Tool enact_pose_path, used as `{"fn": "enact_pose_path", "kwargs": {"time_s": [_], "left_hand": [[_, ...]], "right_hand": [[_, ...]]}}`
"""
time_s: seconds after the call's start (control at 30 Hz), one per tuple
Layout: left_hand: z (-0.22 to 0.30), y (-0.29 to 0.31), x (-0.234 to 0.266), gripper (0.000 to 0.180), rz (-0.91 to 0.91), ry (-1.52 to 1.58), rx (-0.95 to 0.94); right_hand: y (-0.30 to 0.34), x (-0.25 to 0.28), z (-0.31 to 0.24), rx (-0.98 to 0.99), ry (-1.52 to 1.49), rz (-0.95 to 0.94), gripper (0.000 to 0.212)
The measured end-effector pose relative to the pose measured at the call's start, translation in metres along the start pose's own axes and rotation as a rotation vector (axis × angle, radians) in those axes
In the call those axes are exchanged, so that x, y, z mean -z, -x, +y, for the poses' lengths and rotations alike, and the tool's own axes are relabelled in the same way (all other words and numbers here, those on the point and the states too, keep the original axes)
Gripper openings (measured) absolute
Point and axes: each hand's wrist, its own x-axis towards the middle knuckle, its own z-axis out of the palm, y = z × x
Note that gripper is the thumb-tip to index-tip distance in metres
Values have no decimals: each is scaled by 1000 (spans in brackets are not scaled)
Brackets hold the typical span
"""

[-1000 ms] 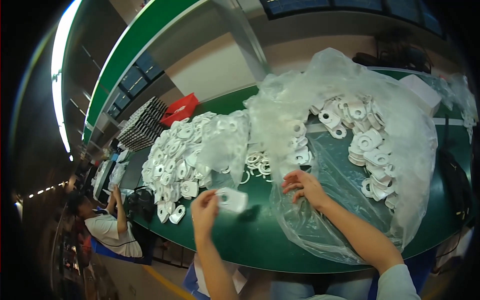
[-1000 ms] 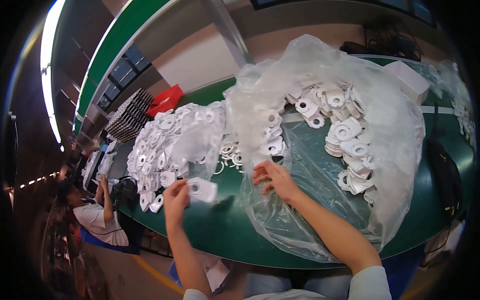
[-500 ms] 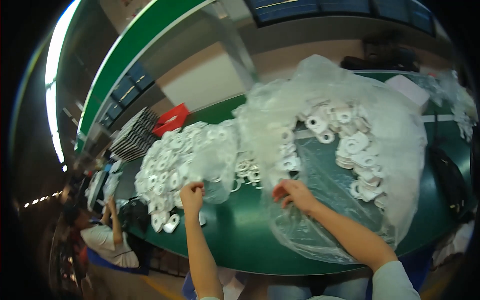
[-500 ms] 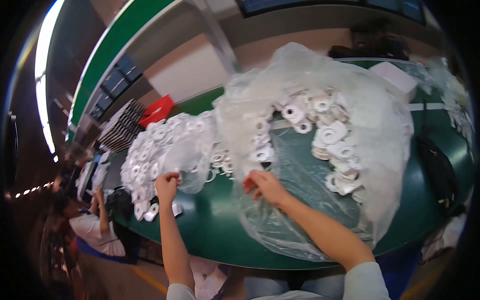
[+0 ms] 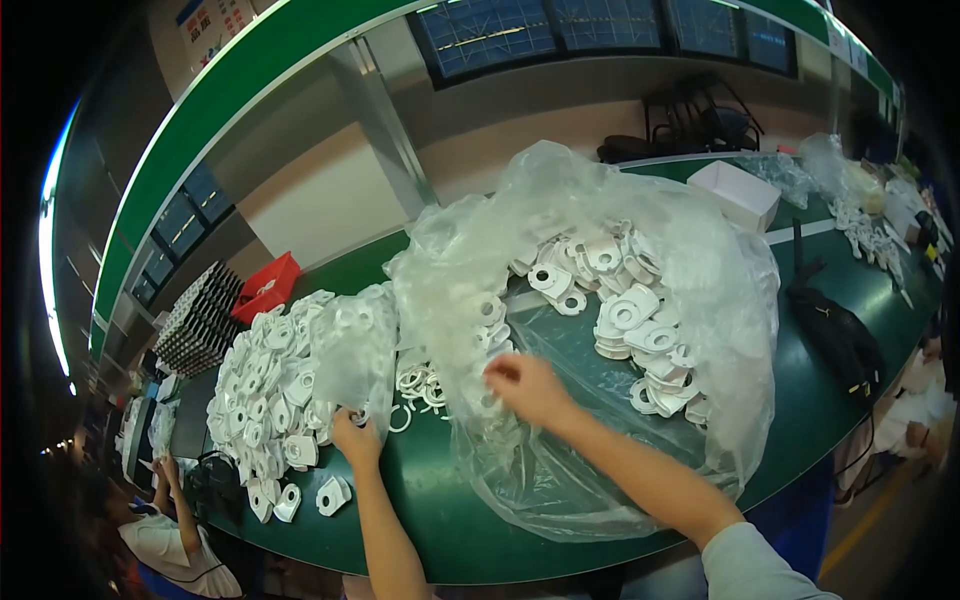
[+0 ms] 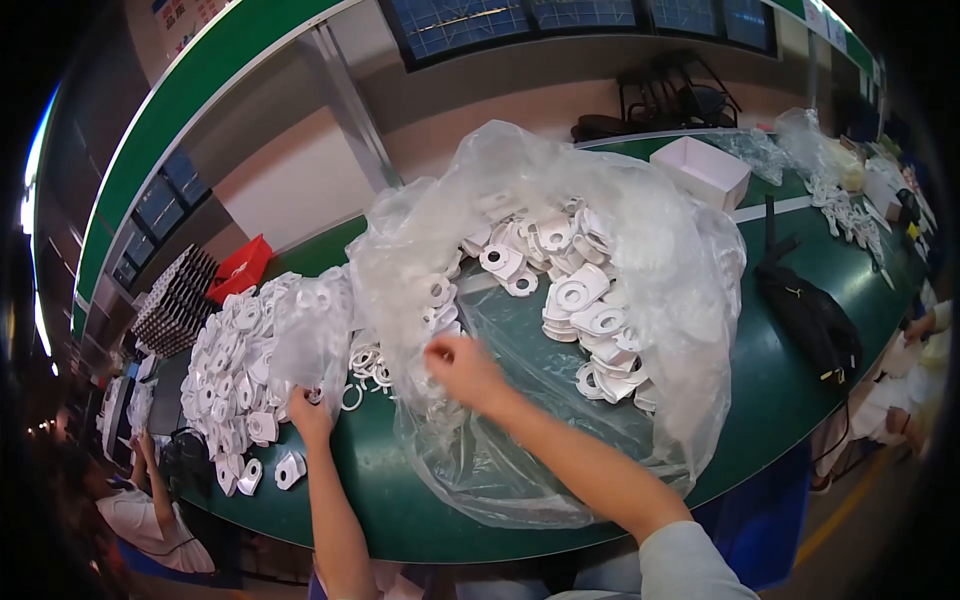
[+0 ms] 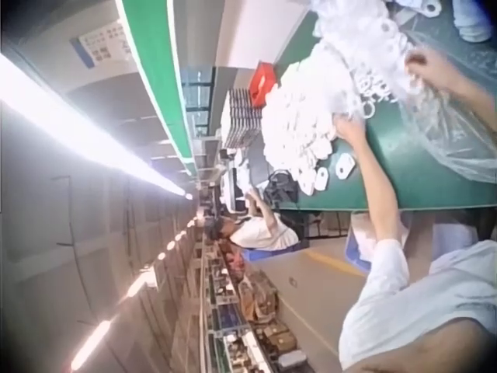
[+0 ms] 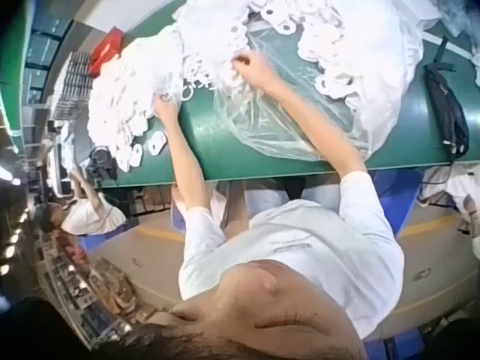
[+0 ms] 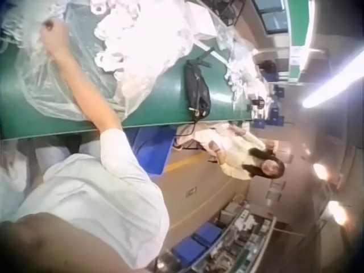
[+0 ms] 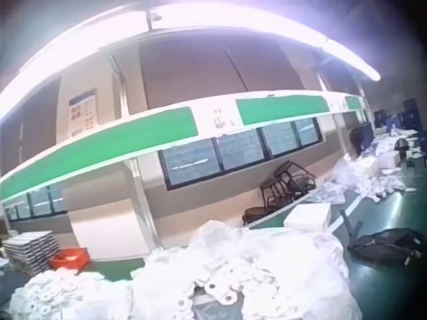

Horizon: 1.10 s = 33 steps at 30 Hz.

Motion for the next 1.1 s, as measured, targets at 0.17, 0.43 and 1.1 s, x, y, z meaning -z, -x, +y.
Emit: {"fn": "enact_pose_path", "kwargs": {"time_s": [0.17,0.43,1.1], "left_hand": [[-8,1,18,17,27,42,-90],[9,-3,40,21,33,8,-14],[161,69,22,40,-416,281,-759]], "right_hand": [[-79,49,29,188,849,275,31],[-96,84,49,196,1386,380,29],[23,-10,25,-250,-643,-89,16]]}}
